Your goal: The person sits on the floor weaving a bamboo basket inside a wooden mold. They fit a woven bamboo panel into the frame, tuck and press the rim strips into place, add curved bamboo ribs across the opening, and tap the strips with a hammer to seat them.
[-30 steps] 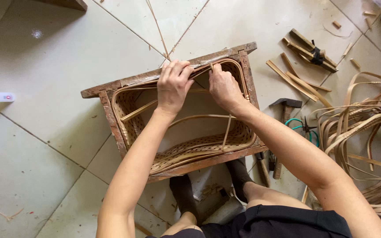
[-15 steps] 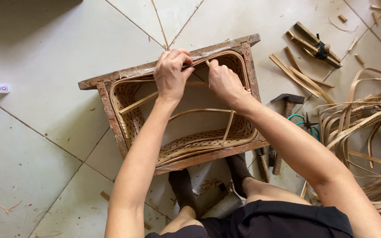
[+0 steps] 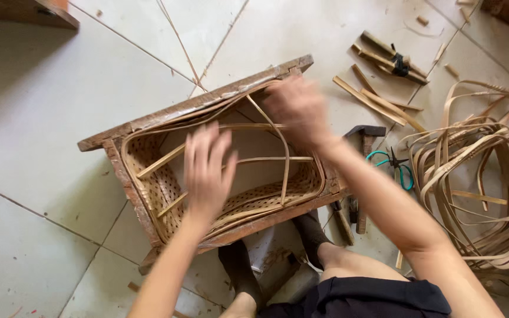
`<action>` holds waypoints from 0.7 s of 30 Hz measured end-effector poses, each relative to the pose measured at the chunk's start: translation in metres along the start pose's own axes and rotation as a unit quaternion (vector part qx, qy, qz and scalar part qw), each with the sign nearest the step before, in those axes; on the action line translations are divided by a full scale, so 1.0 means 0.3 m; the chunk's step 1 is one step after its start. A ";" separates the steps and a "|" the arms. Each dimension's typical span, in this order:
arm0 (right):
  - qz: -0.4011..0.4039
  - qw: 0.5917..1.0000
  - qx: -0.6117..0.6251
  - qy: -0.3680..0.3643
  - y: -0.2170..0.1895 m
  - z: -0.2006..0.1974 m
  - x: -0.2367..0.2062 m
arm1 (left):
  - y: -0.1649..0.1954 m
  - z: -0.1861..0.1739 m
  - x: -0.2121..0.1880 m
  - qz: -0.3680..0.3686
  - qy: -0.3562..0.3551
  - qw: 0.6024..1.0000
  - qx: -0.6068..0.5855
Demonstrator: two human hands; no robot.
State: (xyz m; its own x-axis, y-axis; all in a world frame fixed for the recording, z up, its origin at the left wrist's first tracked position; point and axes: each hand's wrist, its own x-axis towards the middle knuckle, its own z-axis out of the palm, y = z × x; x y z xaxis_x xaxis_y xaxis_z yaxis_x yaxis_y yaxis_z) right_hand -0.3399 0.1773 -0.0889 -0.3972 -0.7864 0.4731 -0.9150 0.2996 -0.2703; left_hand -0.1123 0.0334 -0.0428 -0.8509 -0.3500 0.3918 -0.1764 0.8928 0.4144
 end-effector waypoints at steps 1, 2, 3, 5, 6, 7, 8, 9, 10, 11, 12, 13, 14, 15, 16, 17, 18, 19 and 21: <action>0.000 1.000 0.018 0.022 0.116 -0.020 -0.024 | 0.038 -0.038 -0.085 -0.036 -0.037 0.999 -0.013; 0.110 0.994 0.003 0.010 0.212 -0.020 -0.067 | 0.072 -0.080 -0.179 -0.071 -0.078 0.994 -0.024; 0.199 0.977 0.071 0.019 0.330 -0.010 -0.083 | 0.108 -0.094 -0.259 -0.098 -0.141 0.983 -0.065; 0.247 0.967 0.014 -0.066 0.508 -0.005 -0.164 | 0.127 -0.079 -0.364 -0.104 -0.179 0.974 -0.091; 0.275 0.954 -0.035 -0.115 0.569 -0.013 -0.227 | 0.135 -0.082 -0.407 -0.086 -0.170 0.978 -0.081; 0.271 0.948 -0.080 -0.146 0.609 -0.026 -0.296 | 0.141 -0.083 -0.437 -0.070 -0.162 0.982 -0.071; 0.264 0.940 -0.127 -0.175 0.640 -0.041 -0.358 | 0.142 -0.077 -0.450 -0.072 -0.164 0.982 -0.054; 0.264 0.927 -0.170 -0.207 0.668 -0.063 -0.405 | 0.142 -0.071 -0.453 -0.073 -0.163 0.983 -0.036; 0.264 0.911 -0.212 -0.238 0.679 -0.070 -0.439 | 0.141 -0.069 -0.449 -0.072 -0.162 0.984 -0.018; 0.261 0.911 -0.212 -0.238 0.680 -0.070 -0.463 | 0.140 -0.069 -0.442 -0.067 -0.153 0.986 -0.017; 0.260 0.911 -0.212 -0.241 0.676 -0.078 -0.488 | 0.141 -0.072 -0.435 -0.062 -0.146 0.987 -0.017; 0.259 0.910 -0.210 -0.246 0.669 -0.081 -0.500 | 0.144 -0.076 -0.430 -0.060 -0.141 0.988 -0.018; 0.252 0.913 -0.212 -0.241 0.662 -0.080 -0.500 | 0.145 -0.076 -0.426 -0.057 -0.138 0.989 -0.016; 0.244 0.917 -0.212 -0.233 0.657 -0.077 -0.492 | 0.146 -0.076 -0.425 -0.055 -0.133 0.990 -0.013; 0.235 0.922 -0.212 -0.225 0.653 -0.076 -0.479 | 0.145 -0.075 -0.426 -0.052 -0.126 0.991 -0.008; 0.238 0.915 -0.220 -0.239 0.650 -0.075 -0.464 | 0.143 -0.072 -0.429 -0.051 -0.128 0.990 -0.011; 0.239 0.909 -0.228 -0.254 0.648 -0.075 -0.447 | 0.139 -0.067 -0.433 -0.050 -0.129 0.990 -0.014; 0.240 0.903 -0.236 -0.267 0.647 -0.077 -0.431 | 0.133 -0.063 -0.437 -0.050 -0.129 0.990 -0.016; 0.249 0.904 -0.220 -0.271 0.643 -0.084 -0.409 | 0.120 -0.054 -0.447 -0.042 -0.121 0.992 -0.014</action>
State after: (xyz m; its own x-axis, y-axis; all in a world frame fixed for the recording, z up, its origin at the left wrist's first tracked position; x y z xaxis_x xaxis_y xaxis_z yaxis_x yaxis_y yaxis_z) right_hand -0.4693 0.3453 -0.1779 -0.7836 -0.6082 -0.1267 -0.6192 0.7813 0.0790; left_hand 0.0034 0.1079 -0.0672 -0.9283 -0.3411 0.1478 -0.2406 0.8544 0.4605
